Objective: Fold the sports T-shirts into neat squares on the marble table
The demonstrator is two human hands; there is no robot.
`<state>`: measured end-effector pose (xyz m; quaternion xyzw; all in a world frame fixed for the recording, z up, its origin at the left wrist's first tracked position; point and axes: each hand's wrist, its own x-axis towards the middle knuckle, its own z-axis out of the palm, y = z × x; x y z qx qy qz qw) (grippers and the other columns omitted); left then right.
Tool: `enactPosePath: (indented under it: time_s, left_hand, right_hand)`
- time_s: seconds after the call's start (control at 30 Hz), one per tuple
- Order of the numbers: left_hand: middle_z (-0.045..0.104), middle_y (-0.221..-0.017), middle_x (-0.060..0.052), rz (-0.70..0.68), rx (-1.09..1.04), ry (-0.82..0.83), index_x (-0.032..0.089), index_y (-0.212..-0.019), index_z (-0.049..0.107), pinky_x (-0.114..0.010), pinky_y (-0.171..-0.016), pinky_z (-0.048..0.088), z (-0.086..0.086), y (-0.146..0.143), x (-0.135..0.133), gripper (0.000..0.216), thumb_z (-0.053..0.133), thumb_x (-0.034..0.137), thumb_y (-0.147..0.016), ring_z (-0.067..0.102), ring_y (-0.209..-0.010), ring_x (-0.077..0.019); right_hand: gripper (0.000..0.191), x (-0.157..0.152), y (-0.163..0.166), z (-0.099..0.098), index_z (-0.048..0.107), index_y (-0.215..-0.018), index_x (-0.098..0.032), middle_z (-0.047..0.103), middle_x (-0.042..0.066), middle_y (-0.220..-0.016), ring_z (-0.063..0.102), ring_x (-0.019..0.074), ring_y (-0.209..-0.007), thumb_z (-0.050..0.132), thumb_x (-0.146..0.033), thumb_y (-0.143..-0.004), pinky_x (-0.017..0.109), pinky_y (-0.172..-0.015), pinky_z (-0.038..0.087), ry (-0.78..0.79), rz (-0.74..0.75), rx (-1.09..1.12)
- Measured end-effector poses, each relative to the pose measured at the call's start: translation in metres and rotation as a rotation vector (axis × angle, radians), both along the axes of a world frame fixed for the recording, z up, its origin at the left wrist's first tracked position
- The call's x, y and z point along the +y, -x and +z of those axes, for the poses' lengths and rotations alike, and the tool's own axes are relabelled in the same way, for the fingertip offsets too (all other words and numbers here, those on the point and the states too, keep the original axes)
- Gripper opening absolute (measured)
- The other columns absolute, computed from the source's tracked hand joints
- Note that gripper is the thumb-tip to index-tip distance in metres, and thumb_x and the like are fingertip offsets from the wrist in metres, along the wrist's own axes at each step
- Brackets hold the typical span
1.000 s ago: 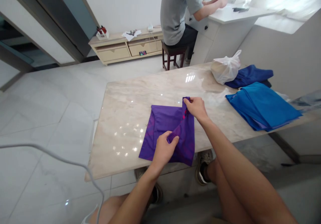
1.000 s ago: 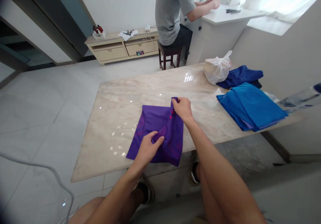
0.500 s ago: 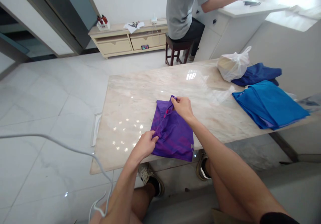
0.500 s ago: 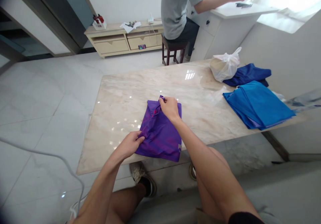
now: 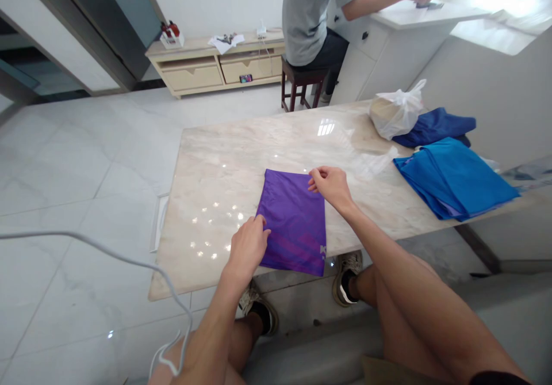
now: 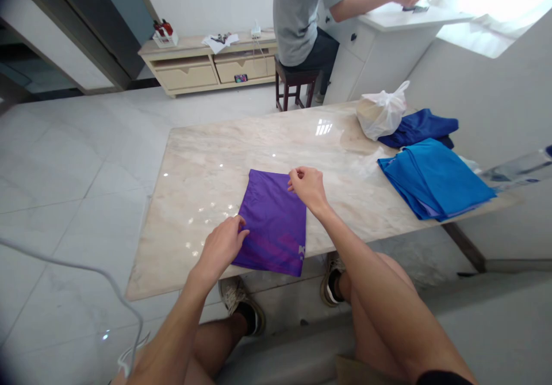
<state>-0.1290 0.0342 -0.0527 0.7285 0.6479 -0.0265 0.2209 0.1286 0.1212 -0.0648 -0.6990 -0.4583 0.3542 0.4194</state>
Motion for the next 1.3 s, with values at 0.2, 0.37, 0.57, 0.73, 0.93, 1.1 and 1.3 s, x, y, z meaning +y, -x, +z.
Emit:
enactPosePath:
  time_s: [0.2,0.37,0.57,0.73,0.93,1.1,1.3]
  left_hand:
    - [0.071,-0.128,-0.018,0.02,-0.026,-0.195,0.015,-0.123,0.066,-0.039,-0.102,0.056,-0.024,-0.008,0.024,0.017,0.065,0.018,-0.106,0.072,-0.122,-0.0316]
    - [0.077,-0.125,-0.02,0.181,-0.154,-0.175,0.013,-0.124,0.066,-0.04,-0.107,0.055,-0.045,-0.016,0.059,0.019,0.056,0.018,-0.109,0.075,-0.122,-0.0312]
    - [0.083,-0.102,-0.015,0.288,-0.428,0.054,0.017,-0.098,0.073,-0.037,-0.093,0.057,-0.056,-0.013,0.064,0.024,0.06,0.035,-0.107,0.081,-0.103,-0.0316]
    - [0.083,-0.088,-0.014,0.376,-0.692,0.178,0.019,-0.075,0.074,-0.04,-0.082,0.059,-0.066,-0.013,0.063,0.046,0.069,0.06,-0.097,0.081,-0.093,-0.0369]
    - [0.084,-0.084,-0.01,0.425,-0.857,0.192,0.019,-0.08,0.08,-0.04,-0.085,0.064,-0.069,-0.004,0.062,0.031,0.086,0.049,-0.08,0.082,-0.095,-0.0346]
    - [0.088,-0.104,-0.012,0.439,-1.101,0.207,0.015,-0.097,0.086,-0.044,-0.097,0.064,-0.052,0.004,0.058,0.043,0.088,0.054,-0.078,0.082,-0.102,-0.0338]
    - [0.087,-0.117,-0.012,0.474,-1.223,0.049,0.016,-0.11,0.087,-0.044,-0.107,0.061,-0.019,0.004,0.053,0.055,0.086,0.062,-0.08,0.079,-0.116,-0.0335]
  right_hand:
    - [0.023,-0.022,-0.029,-0.001,0.083,-0.088,-0.018,0.081,0.007,-0.075,0.082,0.0224,-0.082,0.065,-0.028,-0.099,0.024,-0.077,0.058,0.236,0.061,-0.463]
    - [0.021,-0.045,-0.049,-0.006,0.086,-0.089,-0.022,0.083,0.007,-0.079,0.082,0.0245,-0.09,0.068,-0.03,-0.097,0.027,-0.079,0.054,0.43,0.188,-0.624]
    - [0.039,-0.048,-0.057,-0.025,0.074,-0.069,-0.019,0.081,0.01,-0.074,0.079,0.0196,-0.07,0.063,-0.03,-0.105,0.024,-0.062,0.053,0.56,0.357,-0.279]
    - [0.057,-0.044,-0.043,-0.036,0.065,-0.065,-0.019,0.081,0.014,-0.077,0.075,0.0187,-0.06,0.061,-0.054,-0.11,0.023,-0.05,0.051,0.646,0.394,-0.072]
    - [0.058,-0.043,-0.034,-0.049,0.057,-0.056,-0.021,0.063,0.004,-0.052,0.056,0.0136,-0.045,0.08,-0.056,-0.096,0.024,-0.044,0.042,0.626,0.38,-0.192]
    - [0.046,-0.032,-0.039,-0.034,0.068,-0.065,-0.019,0.066,0.002,-0.06,0.063,0.0175,-0.059,0.086,-0.055,-0.085,0.026,-0.054,0.048,0.454,0.333,-0.126]
    - [0.058,-0.028,-0.038,-0.002,0.088,-0.101,-0.018,0.086,0.01,-0.107,0.079,0.0293,-0.102,0.087,-0.071,-0.078,0.039,-0.099,0.06,0.099,0.301,0.2]
